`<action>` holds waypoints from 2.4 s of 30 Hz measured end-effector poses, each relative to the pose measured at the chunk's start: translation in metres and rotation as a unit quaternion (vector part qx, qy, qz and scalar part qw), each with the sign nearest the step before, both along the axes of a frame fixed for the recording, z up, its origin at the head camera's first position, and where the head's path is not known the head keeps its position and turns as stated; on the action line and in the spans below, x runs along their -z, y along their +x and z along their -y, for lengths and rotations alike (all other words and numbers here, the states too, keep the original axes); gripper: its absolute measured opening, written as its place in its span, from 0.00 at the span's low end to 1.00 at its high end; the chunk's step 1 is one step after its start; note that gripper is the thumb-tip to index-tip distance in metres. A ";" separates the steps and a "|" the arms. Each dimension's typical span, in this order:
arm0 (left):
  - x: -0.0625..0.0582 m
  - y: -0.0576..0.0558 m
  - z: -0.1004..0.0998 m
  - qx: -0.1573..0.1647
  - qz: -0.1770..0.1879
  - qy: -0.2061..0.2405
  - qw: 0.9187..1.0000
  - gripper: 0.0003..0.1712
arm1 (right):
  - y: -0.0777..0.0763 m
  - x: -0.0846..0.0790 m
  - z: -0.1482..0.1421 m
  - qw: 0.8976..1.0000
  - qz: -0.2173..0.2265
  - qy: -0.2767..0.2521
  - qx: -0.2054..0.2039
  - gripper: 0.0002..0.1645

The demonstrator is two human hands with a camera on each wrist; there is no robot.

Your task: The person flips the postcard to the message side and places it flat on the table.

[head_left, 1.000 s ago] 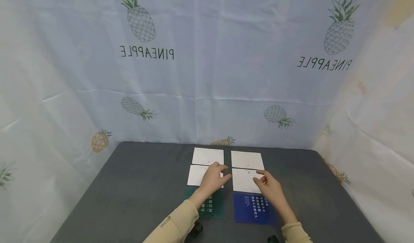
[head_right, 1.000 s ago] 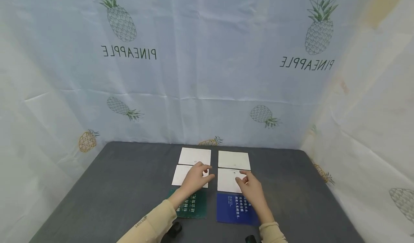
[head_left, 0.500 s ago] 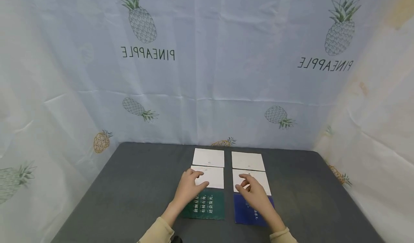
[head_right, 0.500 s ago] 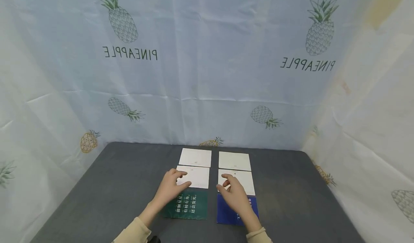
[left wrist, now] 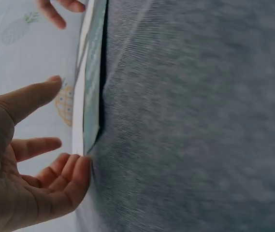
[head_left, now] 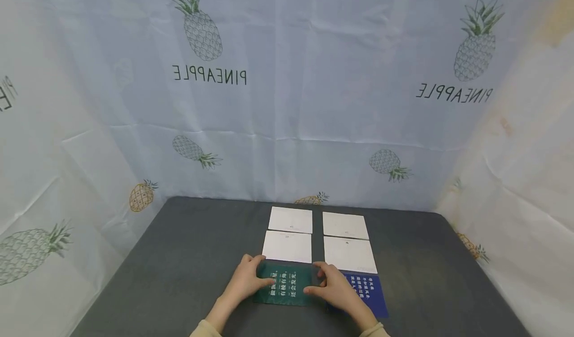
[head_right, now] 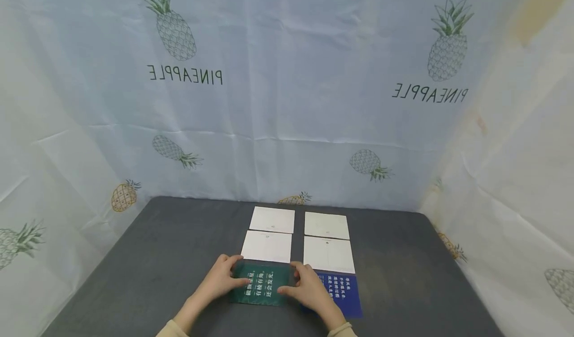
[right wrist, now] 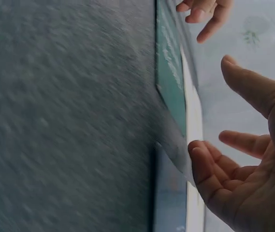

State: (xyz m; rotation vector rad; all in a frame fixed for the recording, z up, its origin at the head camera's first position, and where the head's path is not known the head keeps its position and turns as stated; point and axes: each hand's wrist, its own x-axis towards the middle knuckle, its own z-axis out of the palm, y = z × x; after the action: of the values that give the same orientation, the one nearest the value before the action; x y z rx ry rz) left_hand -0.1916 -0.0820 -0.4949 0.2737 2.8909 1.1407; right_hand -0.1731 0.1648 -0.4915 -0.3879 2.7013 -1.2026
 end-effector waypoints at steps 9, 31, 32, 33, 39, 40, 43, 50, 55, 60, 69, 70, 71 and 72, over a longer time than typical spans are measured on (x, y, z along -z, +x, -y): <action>0.000 0.008 0.002 -0.039 0.018 -0.032 0.999 0.36 | 0.005 0.006 0.010 1.000 0.021 0.016 0.005 0.43; 0.002 0.007 0.012 -0.019 0.052 0.045 0.997 0.30 | 0.002 0.009 0.015 0.978 0.110 -0.125 0.122 0.30; 0.002 0.007 0.012 -0.018 0.052 0.050 0.997 0.30 | 0.002 0.010 0.016 0.979 0.105 -0.120 0.126 0.29; 0.002 0.007 0.012 -0.016 0.051 0.058 0.997 0.29 | 0.003 0.011 0.016 0.979 0.101 -0.121 0.129 0.28; 0.001 0.007 0.014 -0.004 0.039 0.112 0.993 0.31 | 0.001 0.010 0.013 0.976 0.077 -0.162 0.122 0.27; 0.000 0.007 0.014 -0.003 0.038 0.120 0.992 0.31 | 0.000 0.009 0.012 0.976 0.072 -0.165 0.122 0.27; -0.002 0.006 0.014 0.000 0.033 0.136 0.990 0.33 | 0.000 0.005 0.009 0.974 0.058 -0.176 0.132 0.26; -0.004 0.003 0.013 -0.026 0.007 0.164 0.986 0.33 | -0.003 -0.004 0.006 0.966 0.048 -0.202 0.155 0.23; -0.009 0.003 0.012 -0.046 -0.009 0.165 0.985 0.30 | -0.005 -0.010 0.006 0.961 0.044 -0.208 0.177 0.14; -0.014 0.002 0.011 -0.072 -0.025 0.176 0.981 0.11 | -0.005 -0.015 0.005 0.957 0.030 -0.209 0.197 0.12; -0.013 -0.002 0.015 -0.076 -0.005 0.235 0.969 0.06 | -0.006 -0.014 -0.001 0.956 0.040 -0.232 0.177 0.10; -0.012 -0.003 0.015 -0.073 -0.003 0.245 0.967 0.06 | -0.006 -0.014 -0.001 0.954 0.043 -0.241 0.175 0.10; -0.012 -0.003 0.015 -0.071 -0.001 0.252 0.965 0.07 | -0.006 -0.014 -0.002 0.953 0.045 -0.246 0.174 0.11; -0.012 -0.003 0.015 -0.073 0.000 0.253 0.965 0.07 | -0.006 -0.014 -0.001 0.951 0.046 -0.250 0.175 0.11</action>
State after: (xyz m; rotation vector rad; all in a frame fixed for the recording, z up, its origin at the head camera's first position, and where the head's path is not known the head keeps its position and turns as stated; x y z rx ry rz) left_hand -0.1945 -0.0967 -0.4832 0.0634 2.6024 1.8925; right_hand -0.1795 0.1662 -0.4779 0.1033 2.4203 -1.9548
